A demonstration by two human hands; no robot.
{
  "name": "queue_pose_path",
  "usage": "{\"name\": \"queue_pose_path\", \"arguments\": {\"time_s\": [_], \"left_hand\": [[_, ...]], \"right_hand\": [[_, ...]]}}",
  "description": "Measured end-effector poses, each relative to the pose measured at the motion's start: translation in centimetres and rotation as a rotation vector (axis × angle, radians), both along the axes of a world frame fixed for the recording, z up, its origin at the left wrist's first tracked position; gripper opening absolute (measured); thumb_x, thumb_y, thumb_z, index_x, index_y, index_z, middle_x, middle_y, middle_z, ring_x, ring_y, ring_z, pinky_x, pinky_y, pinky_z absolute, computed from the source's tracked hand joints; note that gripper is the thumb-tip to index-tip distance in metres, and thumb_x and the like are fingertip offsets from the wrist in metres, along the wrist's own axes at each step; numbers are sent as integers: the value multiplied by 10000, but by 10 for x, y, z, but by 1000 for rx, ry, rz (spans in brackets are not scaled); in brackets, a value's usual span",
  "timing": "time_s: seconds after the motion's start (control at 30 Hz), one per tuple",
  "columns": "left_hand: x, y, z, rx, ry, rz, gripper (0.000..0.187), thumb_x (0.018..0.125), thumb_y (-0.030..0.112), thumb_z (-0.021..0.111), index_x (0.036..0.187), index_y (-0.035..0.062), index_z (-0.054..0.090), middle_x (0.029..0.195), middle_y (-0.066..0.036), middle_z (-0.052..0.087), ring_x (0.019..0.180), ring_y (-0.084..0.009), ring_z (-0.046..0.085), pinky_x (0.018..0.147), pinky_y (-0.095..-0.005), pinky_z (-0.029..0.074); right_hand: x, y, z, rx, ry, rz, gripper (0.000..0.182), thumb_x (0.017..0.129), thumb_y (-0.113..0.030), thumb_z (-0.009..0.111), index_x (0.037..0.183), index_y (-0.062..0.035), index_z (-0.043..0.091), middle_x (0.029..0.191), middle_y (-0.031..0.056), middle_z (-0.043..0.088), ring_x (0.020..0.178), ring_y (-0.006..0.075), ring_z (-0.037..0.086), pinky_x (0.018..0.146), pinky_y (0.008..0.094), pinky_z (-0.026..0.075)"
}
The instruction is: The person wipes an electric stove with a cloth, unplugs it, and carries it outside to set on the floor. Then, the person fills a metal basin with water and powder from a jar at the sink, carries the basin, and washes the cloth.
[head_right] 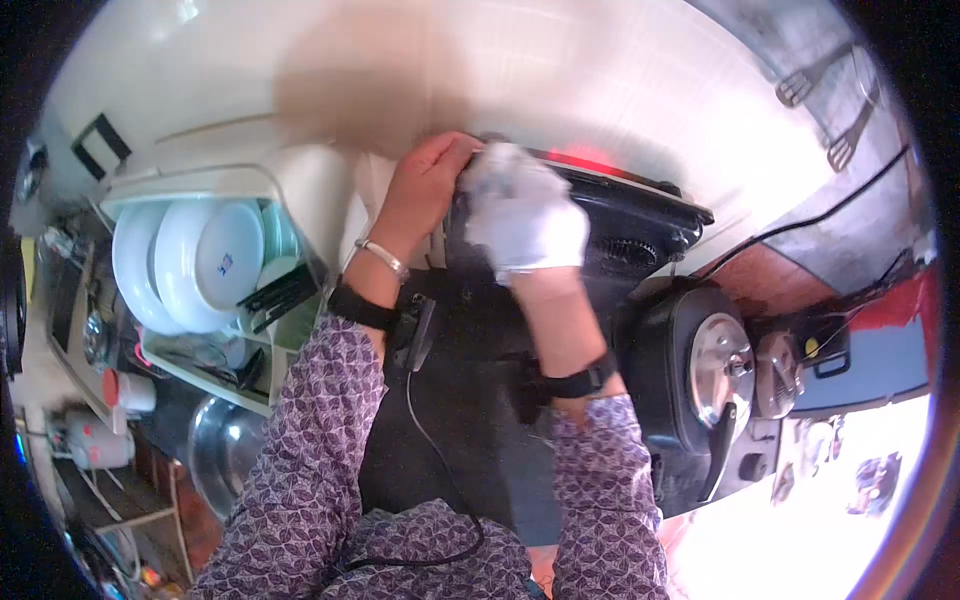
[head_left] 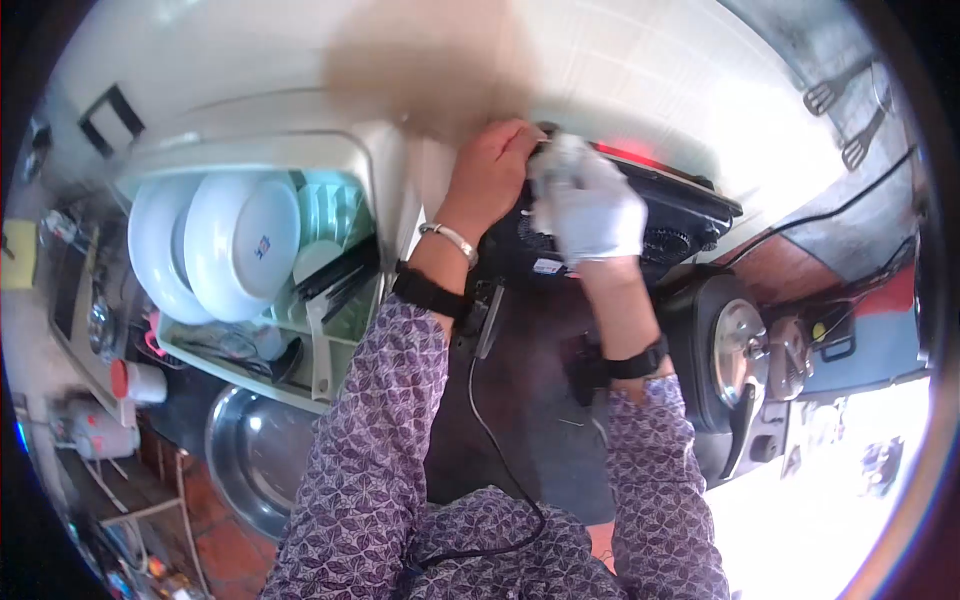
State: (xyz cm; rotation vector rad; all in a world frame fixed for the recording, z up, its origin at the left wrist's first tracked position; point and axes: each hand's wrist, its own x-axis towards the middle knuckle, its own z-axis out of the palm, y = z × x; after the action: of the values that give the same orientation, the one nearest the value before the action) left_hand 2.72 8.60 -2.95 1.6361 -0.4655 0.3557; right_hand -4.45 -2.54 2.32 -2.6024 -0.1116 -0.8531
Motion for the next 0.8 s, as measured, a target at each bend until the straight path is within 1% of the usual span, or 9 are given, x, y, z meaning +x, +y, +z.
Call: {"name": "queue_pose_path", "arguments": {"time_s": [0.1,0.2,0.27,0.33,0.4,0.53,0.67,0.73,0.8], "left_hand": [[-4,4,1,-41,34,7,246,890,204,468,884,9,617,794,-30,602,777,-104,536,735,-239,420],[-7,8,2,-67,52,17,264,870,231,493,892,2,622,787,-48,599,770,-123,536,737,-251,417],[-12,8,8,-96,136,-64,269,872,229,483,925,8,627,796,-44,604,774,-123,534,738,-251,415],[-7,8,6,-76,133,-81,275,873,227,478,948,11,630,813,-50,610,782,-127,535,740,-251,415],[-8,6,3,-114,107,-84,299,842,282,469,889,36,633,862,-170,620,844,-315,573,755,-346,430],[-9,5,3,-106,102,-29,298,848,275,464,906,27,618,874,-177,617,841,-319,572,749,-350,433],[-5,5,-1,-137,121,-83,267,836,237,485,931,8,584,898,-170,603,857,-310,566,762,-341,429],[-13,5,2,-138,52,-114,232,806,194,567,946,10,565,903,-86,554,861,-170,527,814,-264,402],[-8,6,-5,-8,-96,-64,399,684,173,688,1019,39,518,958,-92,524,903,-200,519,826,-285,405]], "right_hand": [[-12,-55,12,646,302,-55,227,834,-132,527,1019,-47,629,888,69,663,744,109,614,698,258,486],[-2,-156,-11,296,62,-338,223,822,-49,466,977,-7,620,739,79,645,637,156,622,575,252,499],[-8,-130,3,464,77,-425,174,825,-72,480,908,-23,625,706,68,632,597,150,595,552,260,477],[-11,-88,2,569,205,-251,192,798,-260,565,940,-172,660,823,83,652,699,172,612,680,286,481],[-16,-23,4,383,79,41,136,827,-155,527,765,-43,575,692,76,618,616,185,584,612,288,473],[11,20,-20,-71,-288,137,128,785,-190,570,804,-71,613,815,106,618,764,296,593,728,323,476],[10,-7,-1,121,67,-139,201,784,-226,597,878,-51,631,814,122,631,723,274,617,702,331,490],[8,-22,29,626,224,-338,282,819,-326,577,878,-59,647,768,97,643,648,199,611,639,296,497],[13,-46,41,575,349,-362,321,817,-348,543,912,-60,648,838,111,649,720,216,626,684,314,499]]}}
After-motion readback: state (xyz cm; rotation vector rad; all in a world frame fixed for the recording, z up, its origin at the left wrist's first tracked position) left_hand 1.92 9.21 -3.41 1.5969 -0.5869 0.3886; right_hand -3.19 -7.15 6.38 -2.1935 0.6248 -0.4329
